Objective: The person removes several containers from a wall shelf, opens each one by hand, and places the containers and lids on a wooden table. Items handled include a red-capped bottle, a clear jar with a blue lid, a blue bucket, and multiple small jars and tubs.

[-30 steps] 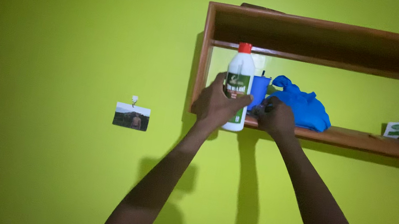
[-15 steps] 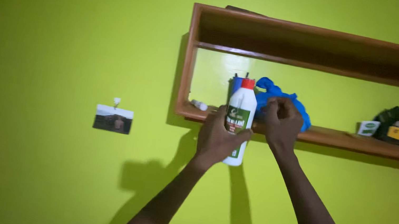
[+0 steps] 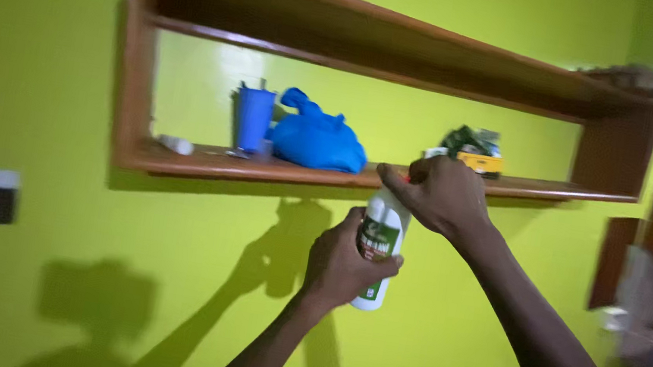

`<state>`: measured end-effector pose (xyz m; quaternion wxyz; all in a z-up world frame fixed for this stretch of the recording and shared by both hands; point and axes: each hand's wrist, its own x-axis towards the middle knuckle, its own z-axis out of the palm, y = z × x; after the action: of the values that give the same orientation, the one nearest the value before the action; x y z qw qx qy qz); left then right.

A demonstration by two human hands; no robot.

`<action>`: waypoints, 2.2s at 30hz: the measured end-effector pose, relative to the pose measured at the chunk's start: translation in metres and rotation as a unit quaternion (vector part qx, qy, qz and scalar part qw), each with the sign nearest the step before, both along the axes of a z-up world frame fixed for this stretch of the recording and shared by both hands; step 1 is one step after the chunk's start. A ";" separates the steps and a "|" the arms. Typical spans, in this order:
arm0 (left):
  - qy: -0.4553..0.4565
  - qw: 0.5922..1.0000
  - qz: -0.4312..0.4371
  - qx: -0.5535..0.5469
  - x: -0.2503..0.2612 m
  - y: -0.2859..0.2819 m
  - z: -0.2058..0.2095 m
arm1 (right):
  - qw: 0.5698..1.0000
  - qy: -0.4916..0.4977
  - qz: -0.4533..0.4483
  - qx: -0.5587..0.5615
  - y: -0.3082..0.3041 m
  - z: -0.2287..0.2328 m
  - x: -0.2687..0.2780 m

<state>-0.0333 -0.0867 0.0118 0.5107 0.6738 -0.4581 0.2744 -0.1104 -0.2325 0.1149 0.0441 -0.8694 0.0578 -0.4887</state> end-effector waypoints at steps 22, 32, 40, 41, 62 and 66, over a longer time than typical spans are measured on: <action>0.087 0.960 -0.256 0.077 -0.038 -0.072 -0.169 | 0.960 0.280 0.008 0.025 -0.069 -0.136 -0.062; 0.275 0.879 -0.381 0.082 -0.030 -0.065 -0.251 | 0.938 0.345 0.000 0.038 -0.065 -0.213 -0.048; 0.394 0.705 -0.573 0.134 -0.029 -0.054 -0.360 | 0.908 0.393 0.141 0.035 -0.052 -0.262 -0.065; 0.390 0.684 -0.598 0.148 -0.025 -0.052 -0.369 | 0.899 0.400 0.176 0.038 -0.053 -0.266 -0.065; 0.445 0.561 -0.641 0.275 0.009 -0.046 -0.512 | 0.808 0.527 0.248 0.089 -0.043 -0.375 -0.104; 0.486 0.592 -0.584 0.271 0.009 -0.053 -0.510 | 0.825 0.503 0.244 0.079 -0.053 -0.393 -0.096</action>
<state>-0.0243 -0.1398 -0.4984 0.5023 0.4030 -0.4908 -0.5869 -0.2067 -0.2852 -0.2785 0.1950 -0.9741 -0.1038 0.0492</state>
